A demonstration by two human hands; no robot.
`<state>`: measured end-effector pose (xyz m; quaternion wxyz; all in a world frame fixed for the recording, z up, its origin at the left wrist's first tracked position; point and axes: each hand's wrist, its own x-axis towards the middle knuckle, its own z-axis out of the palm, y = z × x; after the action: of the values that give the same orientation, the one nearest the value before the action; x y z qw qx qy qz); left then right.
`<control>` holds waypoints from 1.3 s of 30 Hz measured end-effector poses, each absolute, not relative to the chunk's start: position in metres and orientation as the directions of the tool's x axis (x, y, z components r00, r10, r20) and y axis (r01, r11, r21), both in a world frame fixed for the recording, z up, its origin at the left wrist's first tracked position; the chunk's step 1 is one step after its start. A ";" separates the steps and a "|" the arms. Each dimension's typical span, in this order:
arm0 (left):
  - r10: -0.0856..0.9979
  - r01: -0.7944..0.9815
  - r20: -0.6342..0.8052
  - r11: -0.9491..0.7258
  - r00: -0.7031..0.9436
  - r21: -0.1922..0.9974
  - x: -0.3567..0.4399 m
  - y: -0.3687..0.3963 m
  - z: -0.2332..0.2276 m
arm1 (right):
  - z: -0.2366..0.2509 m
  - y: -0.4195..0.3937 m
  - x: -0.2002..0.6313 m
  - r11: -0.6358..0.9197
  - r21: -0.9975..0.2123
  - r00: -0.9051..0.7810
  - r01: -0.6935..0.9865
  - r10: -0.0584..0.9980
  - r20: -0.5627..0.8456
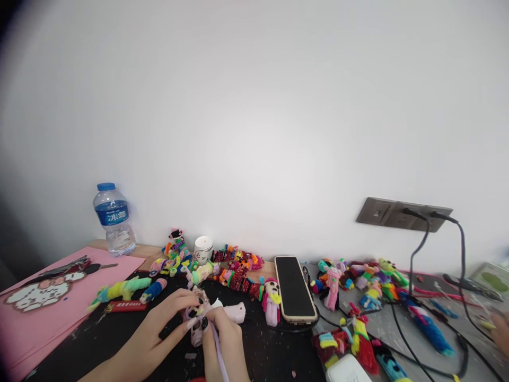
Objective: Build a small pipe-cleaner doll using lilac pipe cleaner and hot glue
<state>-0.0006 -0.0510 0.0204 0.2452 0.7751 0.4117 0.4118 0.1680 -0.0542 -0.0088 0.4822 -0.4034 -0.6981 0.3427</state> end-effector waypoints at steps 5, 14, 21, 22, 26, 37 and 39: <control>0.840 0.447 0.446 -0.542 0.309 0.712 0.001 -0.051 0.019 | -0.005 -0.054 0.169 0.486 -0.837 -0.233 0.251 0.869 0.435; 0.819 0.428 0.473 -0.573 0.325 0.699 0.003 -0.052 0.020 | -0.013 -0.057 0.168 0.612 -0.706 -0.295 0.355 0.791 0.537; 0.874 0.394 0.466 -0.479 0.136 0.784 -0.004 -0.041 0.006 | -0.011 -0.055 0.173 0.648 -0.652 -0.342 0.394 0.762 0.550; 0.899 0.351 0.435 -0.425 0.053 0.834 -0.006 -0.037 0.003 | -0.008 -0.055 0.175 0.648 -0.638 -0.349 0.416 0.762 0.545; 0.945 0.145 0.288 -0.266 -0.156 0.953 -0.011 -0.025 0.001 | 0.000 -0.052 0.180 0.588 -0.549 -0.289 0.595 0.793 0.537; 0.988 -0.281 0.023 -0.067 -0.155 0.957 -0.012 -0.019 0.006 | -0.004 -0.045 0.181 0.401 -0.507 -0.211 0.763 0.896 0.390; 0.987 -0.358 -0.003 -0.056 -0.160 0.932 -0.014 -0.017 0.004 | -0.003 -0.044 0.183 0.375 -0.531 -0.186 0.760 0.908 0.376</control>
<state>-0.0136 -0.0167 0.0037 0.5354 0.3651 0.4308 0.6281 0.1828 -0.0443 -0.0028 0.3278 -0.5475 -0.7616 0.1129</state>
